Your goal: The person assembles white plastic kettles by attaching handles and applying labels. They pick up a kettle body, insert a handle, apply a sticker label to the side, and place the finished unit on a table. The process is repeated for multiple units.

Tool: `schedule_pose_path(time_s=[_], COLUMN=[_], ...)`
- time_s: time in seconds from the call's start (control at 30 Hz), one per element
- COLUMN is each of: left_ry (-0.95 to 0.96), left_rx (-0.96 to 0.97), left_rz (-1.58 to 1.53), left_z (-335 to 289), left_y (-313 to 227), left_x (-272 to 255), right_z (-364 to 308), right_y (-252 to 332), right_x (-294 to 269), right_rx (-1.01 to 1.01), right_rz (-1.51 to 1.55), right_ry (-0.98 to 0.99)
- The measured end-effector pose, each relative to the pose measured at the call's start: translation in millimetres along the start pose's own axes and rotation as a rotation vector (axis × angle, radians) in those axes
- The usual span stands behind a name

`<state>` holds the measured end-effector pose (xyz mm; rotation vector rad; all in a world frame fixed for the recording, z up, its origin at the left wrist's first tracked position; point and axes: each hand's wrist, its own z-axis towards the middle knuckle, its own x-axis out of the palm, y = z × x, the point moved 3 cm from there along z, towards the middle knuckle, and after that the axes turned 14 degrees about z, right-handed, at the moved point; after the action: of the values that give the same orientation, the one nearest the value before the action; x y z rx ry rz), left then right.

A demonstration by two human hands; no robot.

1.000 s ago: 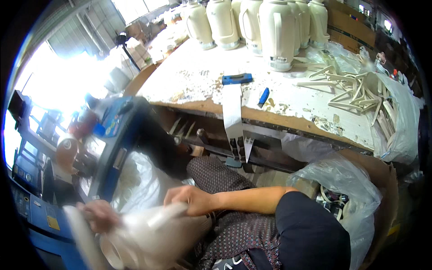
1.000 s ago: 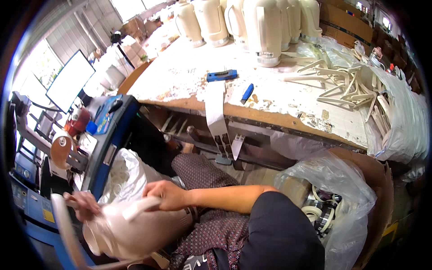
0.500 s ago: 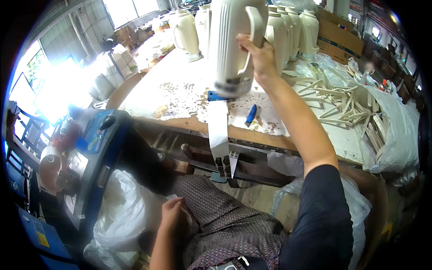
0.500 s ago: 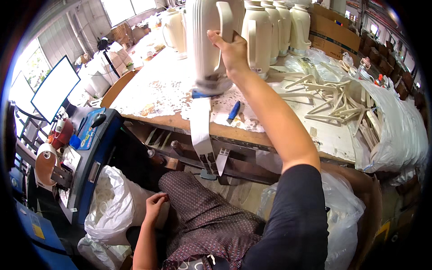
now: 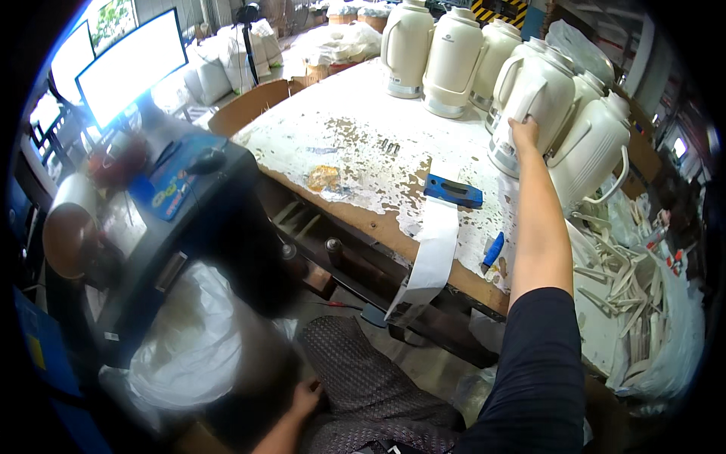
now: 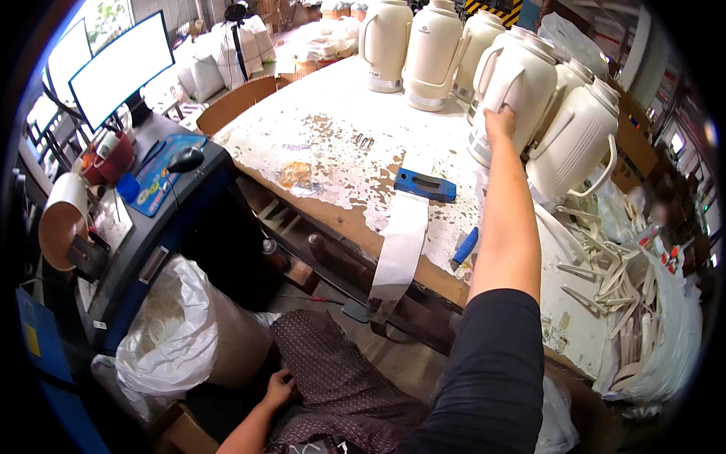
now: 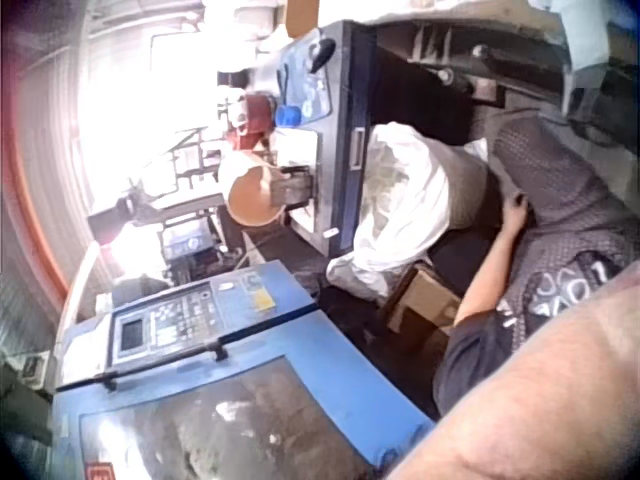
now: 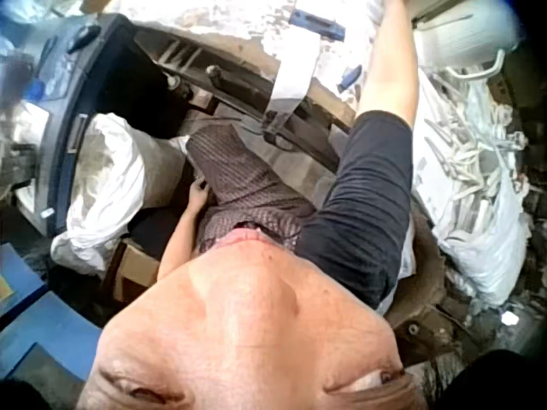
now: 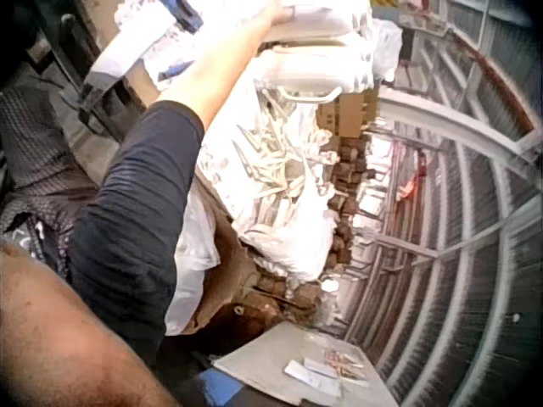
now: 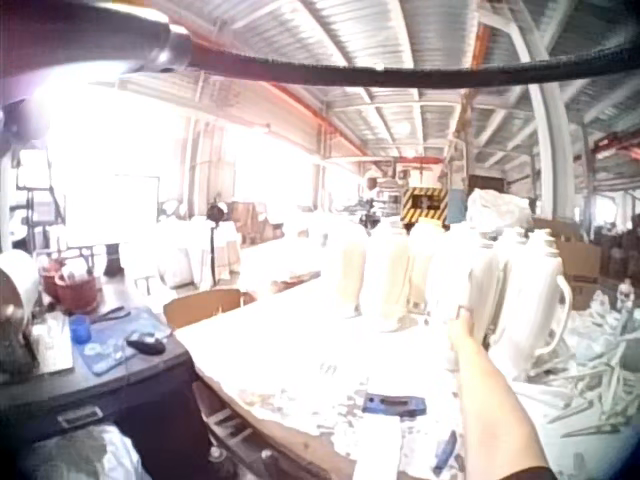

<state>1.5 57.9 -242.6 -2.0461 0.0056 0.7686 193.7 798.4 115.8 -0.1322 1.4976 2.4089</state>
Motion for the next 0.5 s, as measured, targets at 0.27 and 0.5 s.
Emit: schedule_pose_path(time_s=[0.27, 0.5], left_ry=[0.105, 0.172], left_rx=[-0.017, -0.041], left_rz=[0.387, 0.466], left_z=[22.7, 8.8], left_y=[5.1, -31.6], left_x=[-9.7, -16.6], right_z=[-207.4, -394.5], right_y=[30.4, 85.5], right_x=[-5.4, -74.8], right_rx=[-0.367, -0.794], right_rz=[0.076, -0.115], right_ry=[0.276, 0.579])
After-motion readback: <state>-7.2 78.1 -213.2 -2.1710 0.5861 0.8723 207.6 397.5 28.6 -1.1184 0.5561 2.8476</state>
